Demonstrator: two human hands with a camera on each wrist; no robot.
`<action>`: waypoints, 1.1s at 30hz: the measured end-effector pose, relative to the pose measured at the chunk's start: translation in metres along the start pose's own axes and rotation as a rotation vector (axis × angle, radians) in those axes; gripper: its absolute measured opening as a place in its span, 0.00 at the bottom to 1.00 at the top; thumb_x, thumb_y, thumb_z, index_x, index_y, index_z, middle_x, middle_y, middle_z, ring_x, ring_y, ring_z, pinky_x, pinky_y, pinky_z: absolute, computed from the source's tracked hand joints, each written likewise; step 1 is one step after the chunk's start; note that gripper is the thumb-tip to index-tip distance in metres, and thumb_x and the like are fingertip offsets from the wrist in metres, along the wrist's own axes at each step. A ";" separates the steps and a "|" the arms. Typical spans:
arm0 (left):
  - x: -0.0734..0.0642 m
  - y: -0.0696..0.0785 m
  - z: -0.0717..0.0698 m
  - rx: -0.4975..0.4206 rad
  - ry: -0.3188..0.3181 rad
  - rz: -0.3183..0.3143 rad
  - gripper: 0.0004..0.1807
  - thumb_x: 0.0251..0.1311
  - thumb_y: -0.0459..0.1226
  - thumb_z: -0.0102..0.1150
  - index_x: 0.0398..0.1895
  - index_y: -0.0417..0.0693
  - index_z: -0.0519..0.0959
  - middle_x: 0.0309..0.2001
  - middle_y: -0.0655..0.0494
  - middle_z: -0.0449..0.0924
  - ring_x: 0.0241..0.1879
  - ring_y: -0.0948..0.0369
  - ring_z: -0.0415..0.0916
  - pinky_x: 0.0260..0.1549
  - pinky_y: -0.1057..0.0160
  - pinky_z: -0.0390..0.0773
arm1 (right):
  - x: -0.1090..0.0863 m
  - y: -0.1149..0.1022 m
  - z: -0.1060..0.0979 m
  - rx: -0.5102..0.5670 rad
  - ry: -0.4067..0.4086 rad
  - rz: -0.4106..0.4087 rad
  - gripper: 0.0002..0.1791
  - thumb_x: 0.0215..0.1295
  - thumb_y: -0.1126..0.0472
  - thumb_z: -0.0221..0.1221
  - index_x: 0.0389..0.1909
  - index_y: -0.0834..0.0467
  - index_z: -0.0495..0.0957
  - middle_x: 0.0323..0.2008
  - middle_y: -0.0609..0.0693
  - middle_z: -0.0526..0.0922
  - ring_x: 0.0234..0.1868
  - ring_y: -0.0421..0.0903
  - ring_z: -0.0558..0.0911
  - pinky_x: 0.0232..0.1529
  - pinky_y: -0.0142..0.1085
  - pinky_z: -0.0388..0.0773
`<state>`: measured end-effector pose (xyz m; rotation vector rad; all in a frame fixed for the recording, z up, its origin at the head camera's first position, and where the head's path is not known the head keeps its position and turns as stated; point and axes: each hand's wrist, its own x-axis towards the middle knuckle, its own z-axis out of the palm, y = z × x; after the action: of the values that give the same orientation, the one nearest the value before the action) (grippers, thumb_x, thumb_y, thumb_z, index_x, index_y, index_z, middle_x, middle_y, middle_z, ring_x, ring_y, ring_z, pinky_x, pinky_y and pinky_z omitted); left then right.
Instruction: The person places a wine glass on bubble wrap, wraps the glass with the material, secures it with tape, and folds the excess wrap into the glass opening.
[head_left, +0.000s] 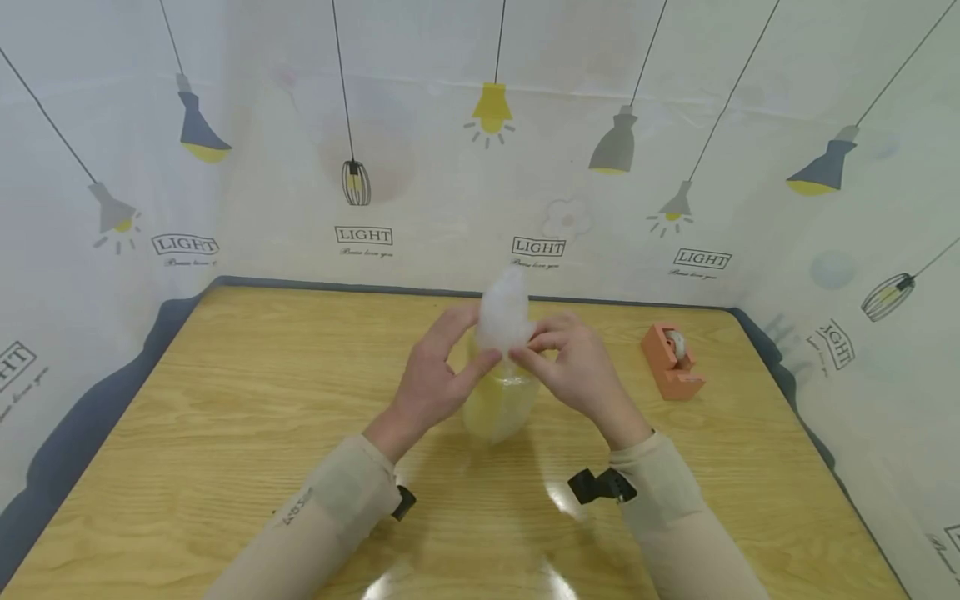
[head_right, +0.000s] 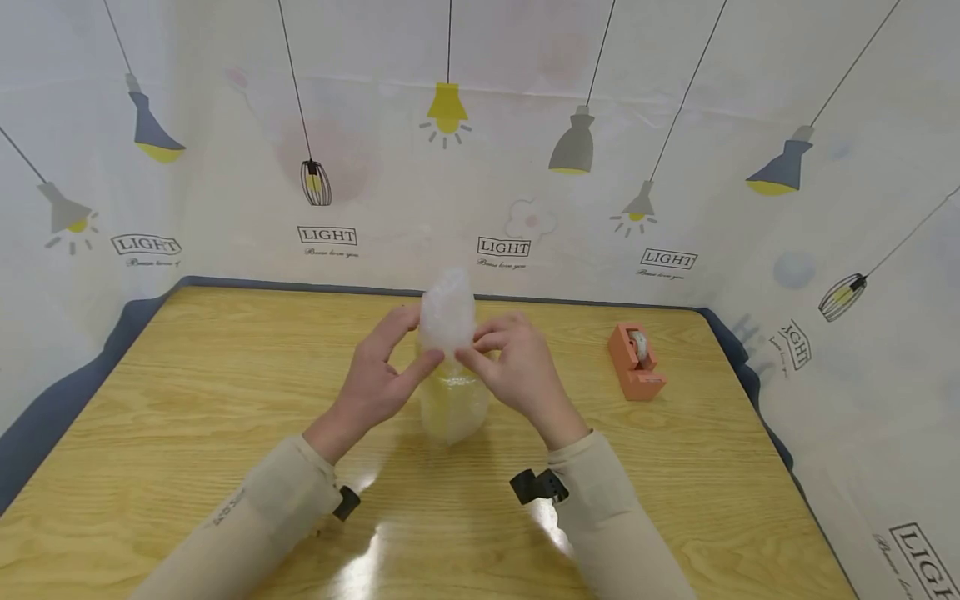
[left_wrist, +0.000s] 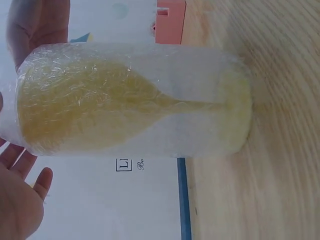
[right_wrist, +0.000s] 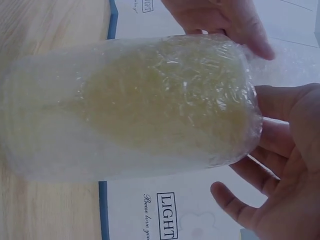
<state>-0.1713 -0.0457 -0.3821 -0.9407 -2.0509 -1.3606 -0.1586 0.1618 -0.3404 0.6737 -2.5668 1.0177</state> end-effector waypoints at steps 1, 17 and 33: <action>0.000 0.000 -0.001 -0.004 -0.002 0.005 0.26 0.70 0.45 0.64 0.64 0.40 0.77 0.62 0.46 0.79 0.63 0.52 0.76 0.64 0.52 0.77 | 0.000 0.000 0.001 -0.010 0.004 -0.008 0.10 0.62 0.61 0.72 0.26 0.64 0.90 0.33 0.55 0.88 0.43 0.53 0.81 0.43 0.48 0.81; 0.005 0.004 -0.007 0.024 -0.007 0.053 0.17 0.62 0.31 0.71 0.53 0.36 0.85 0.55 0.46 0.83 0.56 0.51 0.79 0.57 0.53 0.81 | -0.009 0.004 0.013 0.075 0.178 -0.002 0.17 0.54 0.65 0.77 0.42 0.67 0.86 0.48 0.61 0.88 0.46 0.57 0.88 0.48 0.49 0.87; 0.004 0.002 -0.014 0.065 -0.054 0.073 0.15 0.60 0.32 0.71 0.51 0.38 0.87 0.49 0.46 0.86 0.51 0.51 0.81 0.54 0.49 0.80 | -0.008 0.007 -0.003 0.180 0.053 -0.159 0.39 0.60 0.71 0.70 0.73 0.61 0.70 0.65 0.63 0.79 0.48 0.61 0.88 0.47 0.51 0.88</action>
<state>-0.1719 -0.0568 -0.3728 -1.0237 -2.0666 -1.2356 -0.1558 0.1711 -0.3456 0.8696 -2.3526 1.2038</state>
